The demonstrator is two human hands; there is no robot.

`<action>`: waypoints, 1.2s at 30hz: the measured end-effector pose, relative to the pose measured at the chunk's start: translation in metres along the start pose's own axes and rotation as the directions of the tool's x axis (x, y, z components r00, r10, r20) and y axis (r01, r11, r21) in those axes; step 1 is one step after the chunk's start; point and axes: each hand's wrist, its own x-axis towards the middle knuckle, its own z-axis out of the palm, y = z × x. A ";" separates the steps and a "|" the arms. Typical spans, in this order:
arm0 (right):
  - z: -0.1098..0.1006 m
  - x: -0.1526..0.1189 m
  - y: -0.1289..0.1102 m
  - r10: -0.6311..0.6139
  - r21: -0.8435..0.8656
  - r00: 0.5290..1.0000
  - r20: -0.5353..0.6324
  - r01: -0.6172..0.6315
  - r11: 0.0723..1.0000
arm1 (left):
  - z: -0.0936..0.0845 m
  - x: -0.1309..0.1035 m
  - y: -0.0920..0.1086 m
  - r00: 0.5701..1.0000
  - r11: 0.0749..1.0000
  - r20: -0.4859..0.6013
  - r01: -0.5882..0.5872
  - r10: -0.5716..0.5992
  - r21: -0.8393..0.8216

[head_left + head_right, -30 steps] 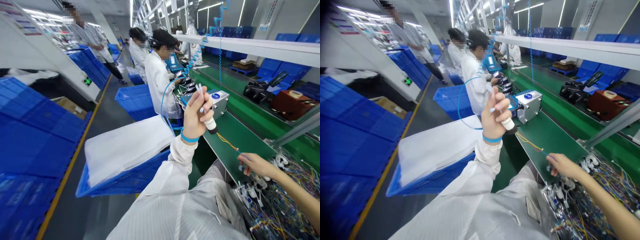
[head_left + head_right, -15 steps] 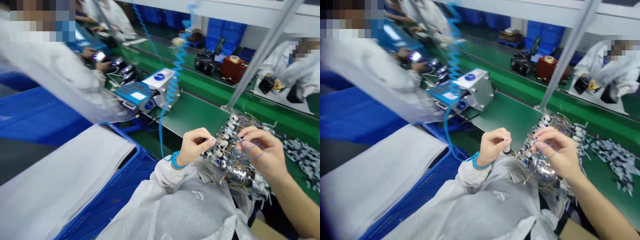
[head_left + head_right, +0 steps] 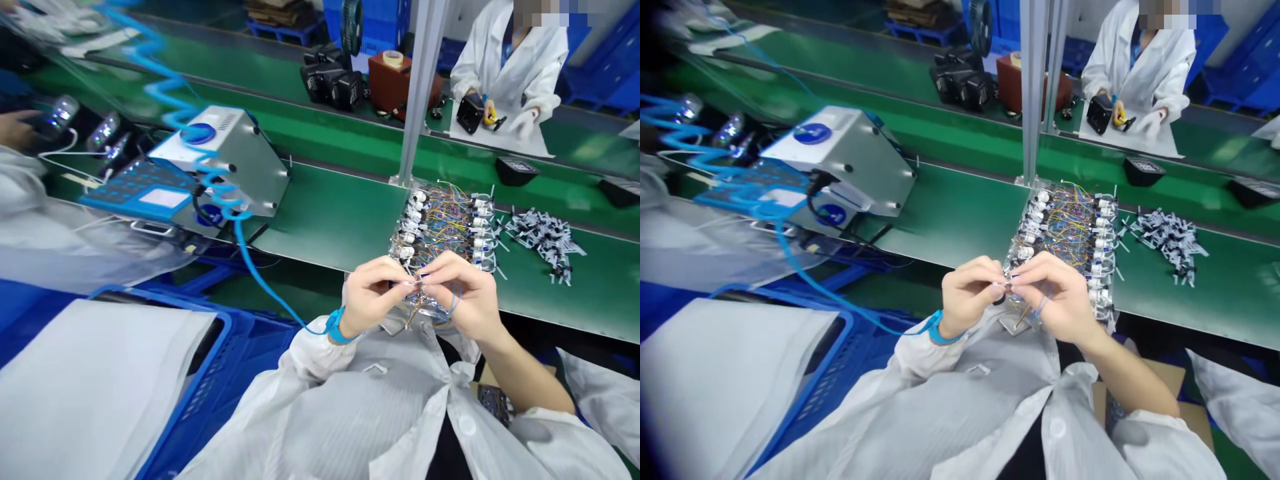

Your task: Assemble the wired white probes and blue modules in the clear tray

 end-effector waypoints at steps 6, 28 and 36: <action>-0.001 -0.006 0.007 -0.176 -0.145 0.984 0.020 0.177 0.973 | 0.004 -0.008 0.004 0.999 0.996 -0.031 0.011 -0.008 0.086; -0.020 -0.015 0.032 -0.215 -0.203 0.976 0.036 0.218 0.955 | 0.003 0.005 -0.001 0.986 0.962 0.144 -0.117 0.083 0.247; -0.023 -0.020 0.036 -0.196 -0.153 0.979 0.047 0.201 0.967 | 0.013 0.000 -0.007 0.983 0.974 0.163 -0.119 0.088 0.195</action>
